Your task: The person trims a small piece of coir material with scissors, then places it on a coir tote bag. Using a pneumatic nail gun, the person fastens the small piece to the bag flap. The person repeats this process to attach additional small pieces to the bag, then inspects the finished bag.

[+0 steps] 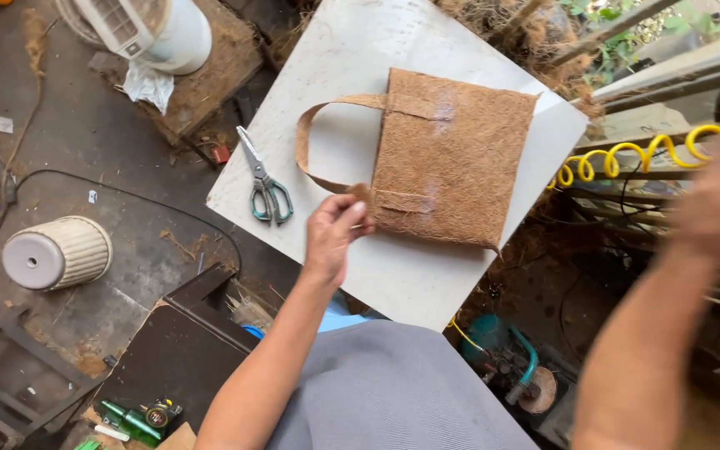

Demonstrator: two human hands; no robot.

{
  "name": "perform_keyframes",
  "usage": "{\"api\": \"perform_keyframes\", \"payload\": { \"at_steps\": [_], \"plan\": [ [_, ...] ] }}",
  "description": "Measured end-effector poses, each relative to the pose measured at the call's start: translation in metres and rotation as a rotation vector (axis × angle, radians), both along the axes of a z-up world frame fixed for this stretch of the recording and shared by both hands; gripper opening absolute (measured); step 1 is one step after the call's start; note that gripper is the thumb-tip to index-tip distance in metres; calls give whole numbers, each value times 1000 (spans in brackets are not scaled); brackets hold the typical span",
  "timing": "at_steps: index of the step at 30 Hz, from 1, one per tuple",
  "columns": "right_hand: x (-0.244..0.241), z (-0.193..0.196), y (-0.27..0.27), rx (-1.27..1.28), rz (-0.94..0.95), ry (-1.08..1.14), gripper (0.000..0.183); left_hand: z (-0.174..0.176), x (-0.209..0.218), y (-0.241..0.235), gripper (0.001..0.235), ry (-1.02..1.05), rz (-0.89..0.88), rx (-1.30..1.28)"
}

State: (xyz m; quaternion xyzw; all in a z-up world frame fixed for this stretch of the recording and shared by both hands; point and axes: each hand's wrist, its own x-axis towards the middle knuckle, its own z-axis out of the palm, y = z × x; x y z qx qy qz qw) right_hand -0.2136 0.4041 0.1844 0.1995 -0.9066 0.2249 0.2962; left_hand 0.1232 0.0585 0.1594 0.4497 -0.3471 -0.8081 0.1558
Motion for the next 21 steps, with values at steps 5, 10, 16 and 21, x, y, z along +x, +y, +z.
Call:
{"api": "perform_keyframes", "payload": {
  "at_steps": [5, 10, 16, 21],
  "plan": [
    [228, -47, -205, -155, 557, -929, 16, 9, 76, -54, 20, -81, 211, -84],
    [361, -147, -327, 261, 707, -1001, 19, -10, 126, -99, 14, -107, 187, -66],
    [393, -189, -405, 385, 661, -764, 23, -10, 156, -133, 8, -58, 163, -65],
    [393, -198, -438, 541, 551, -764, 26, -13, 174, -153, 9, -57, 163, -90]
  ]
}}
